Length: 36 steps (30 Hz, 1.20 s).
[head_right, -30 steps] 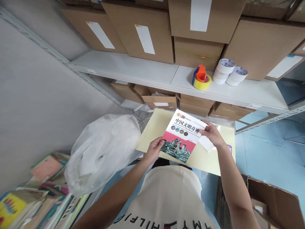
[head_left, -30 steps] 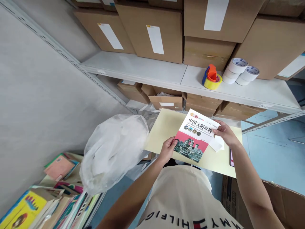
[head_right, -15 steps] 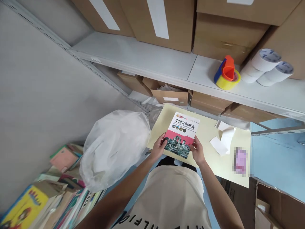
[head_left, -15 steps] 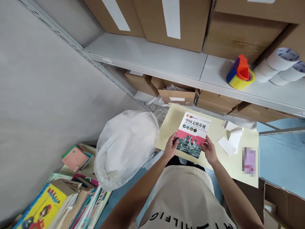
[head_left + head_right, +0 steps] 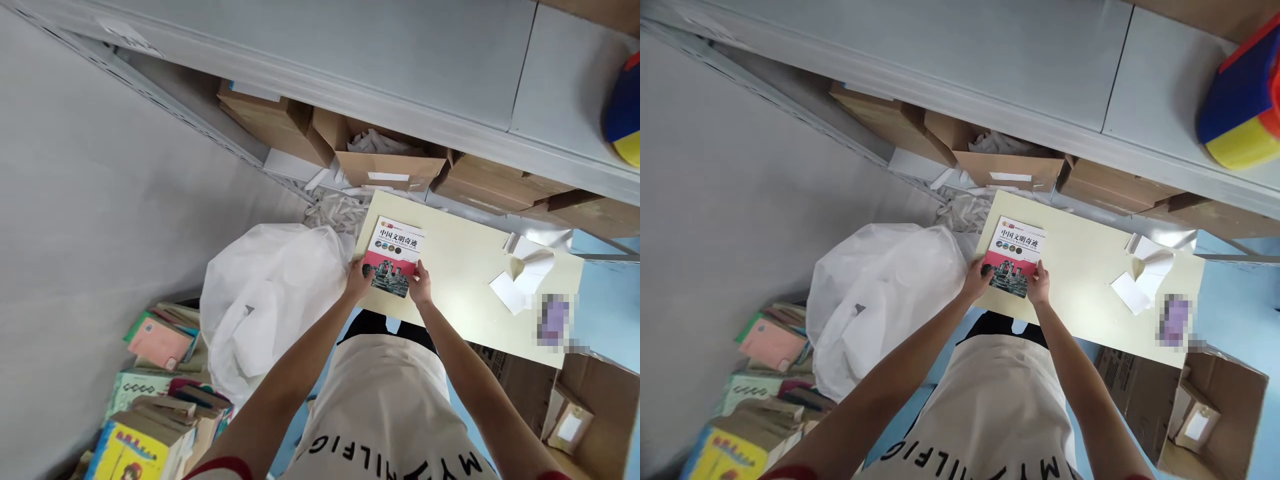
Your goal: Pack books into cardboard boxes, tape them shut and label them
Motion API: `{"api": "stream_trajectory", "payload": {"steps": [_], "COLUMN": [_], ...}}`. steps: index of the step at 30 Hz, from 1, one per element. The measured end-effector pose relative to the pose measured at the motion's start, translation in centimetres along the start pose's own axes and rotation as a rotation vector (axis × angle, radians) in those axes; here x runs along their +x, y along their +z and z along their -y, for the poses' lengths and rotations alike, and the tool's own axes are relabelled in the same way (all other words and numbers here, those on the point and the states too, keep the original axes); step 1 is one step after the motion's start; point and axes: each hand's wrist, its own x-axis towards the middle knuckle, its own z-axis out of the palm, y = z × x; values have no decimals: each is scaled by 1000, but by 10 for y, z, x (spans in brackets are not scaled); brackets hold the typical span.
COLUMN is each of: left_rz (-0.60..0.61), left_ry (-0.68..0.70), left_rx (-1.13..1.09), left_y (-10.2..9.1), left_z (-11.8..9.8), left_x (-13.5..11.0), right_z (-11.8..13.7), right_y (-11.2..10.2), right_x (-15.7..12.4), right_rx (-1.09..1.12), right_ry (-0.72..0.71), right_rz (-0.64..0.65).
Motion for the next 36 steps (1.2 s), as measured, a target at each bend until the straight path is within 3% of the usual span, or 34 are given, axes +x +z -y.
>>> {"api": "stream_trajectory", "payload": {"steps": [5, 8, 15, 32, 36], "left_rz": [10, -16, -93, -125, -180], "left_ry": [75, 183, 261, 269, 324], "left_rx": [113, 136, 119, 137, 109], "left_y": [4, 7, 8, 7, 3], "left_z": [6, 3, -2, -5, -20], "left_x": [11, 27, 59, 66, 51], "right_z": [-7, -1, 14, 35, 60], "right_y": [19, 23, 25, 27, 7], "right_x": [-7, 9, 45, 57, 39], "right_rx": [-83, -131, -219, -217, -66], "right_ry": [59, 48, 13, 52, -63], "right_rz": [-81, -99, -93, 9, -40]}}
